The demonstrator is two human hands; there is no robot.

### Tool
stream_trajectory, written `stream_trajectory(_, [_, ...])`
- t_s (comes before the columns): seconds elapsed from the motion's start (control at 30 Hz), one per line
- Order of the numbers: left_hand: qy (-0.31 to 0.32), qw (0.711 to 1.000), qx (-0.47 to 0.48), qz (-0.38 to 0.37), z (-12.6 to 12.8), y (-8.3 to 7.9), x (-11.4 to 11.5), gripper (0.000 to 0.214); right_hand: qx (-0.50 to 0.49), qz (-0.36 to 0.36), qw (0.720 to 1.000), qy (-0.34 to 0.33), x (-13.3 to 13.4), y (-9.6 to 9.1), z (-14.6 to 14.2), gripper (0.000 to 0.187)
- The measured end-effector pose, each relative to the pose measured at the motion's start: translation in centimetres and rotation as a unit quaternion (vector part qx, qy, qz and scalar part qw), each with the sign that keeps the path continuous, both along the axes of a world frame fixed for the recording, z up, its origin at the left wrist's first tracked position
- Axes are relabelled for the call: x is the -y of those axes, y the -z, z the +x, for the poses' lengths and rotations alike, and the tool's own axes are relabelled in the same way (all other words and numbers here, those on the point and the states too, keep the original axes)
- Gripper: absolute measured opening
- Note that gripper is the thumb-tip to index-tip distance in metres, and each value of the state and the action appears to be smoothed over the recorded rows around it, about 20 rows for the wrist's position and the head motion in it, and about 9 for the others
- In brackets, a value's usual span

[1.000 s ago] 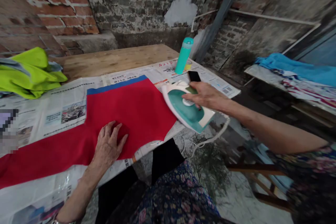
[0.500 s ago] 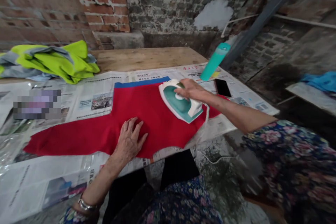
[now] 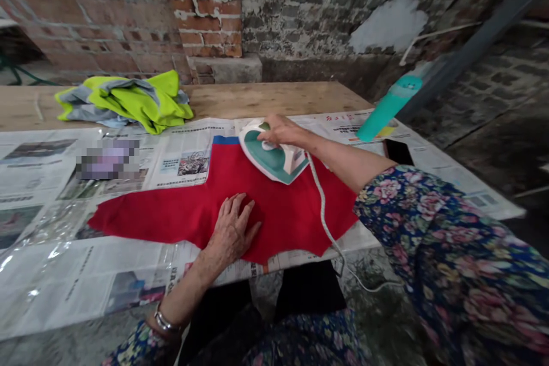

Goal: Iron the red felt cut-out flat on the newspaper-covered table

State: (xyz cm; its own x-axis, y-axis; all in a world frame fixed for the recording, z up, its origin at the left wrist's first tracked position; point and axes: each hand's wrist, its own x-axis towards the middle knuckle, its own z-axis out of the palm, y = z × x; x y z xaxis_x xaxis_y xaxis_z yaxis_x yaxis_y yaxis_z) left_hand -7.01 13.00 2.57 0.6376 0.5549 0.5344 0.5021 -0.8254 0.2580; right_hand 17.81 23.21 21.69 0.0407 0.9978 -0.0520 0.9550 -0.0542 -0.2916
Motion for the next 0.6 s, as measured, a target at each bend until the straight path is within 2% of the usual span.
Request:
stream_trajectory(0.17, [0.008,1.000,-0.009,0.003,0.0,0.0,0.3,0.040,-0.030,-0.007,0.993,-0.114,-0.8,0.8,-5.5,0.027])
stream_trajectory(0.27, [0.005,1.000,-0.013,-0.013,0.2,0.1,0.5,0.042,-0.041,-0.017,0.992,-0.117,-1.4,0.9,-6.5,0.026])
stream_trajectory(0.37, [-0.003,0.999,-0.019,-0.028,0.4,0.1,0.8,0.044,-0.024,-0.007,0.996,-0.082,-2.3,0.9,-5.4,0.021])
stream_trajectory(0.47, [-0.007,0.999,-0.023,-0.045,0.7,0.0,1.0,0.046,0.010,0.005,1.000,-0.014,-2.5,1.0,-2.8,0.014])
stream_trajectory(0.53, [-0.006,0.998,-0.026,-0.060,0.9,-0.2,1.1,0.048,0.016,0.001,0.999,0.046,-1.9,0.8,-0.4,0.012])
stream_trajectory(0.6, [-0.007,0.997,-0.030,-0.071,1.1,-0.4,1.3,0.049,0.024,-0.003,0.998,0.060,-0.6,0.5,2.2,0.020])
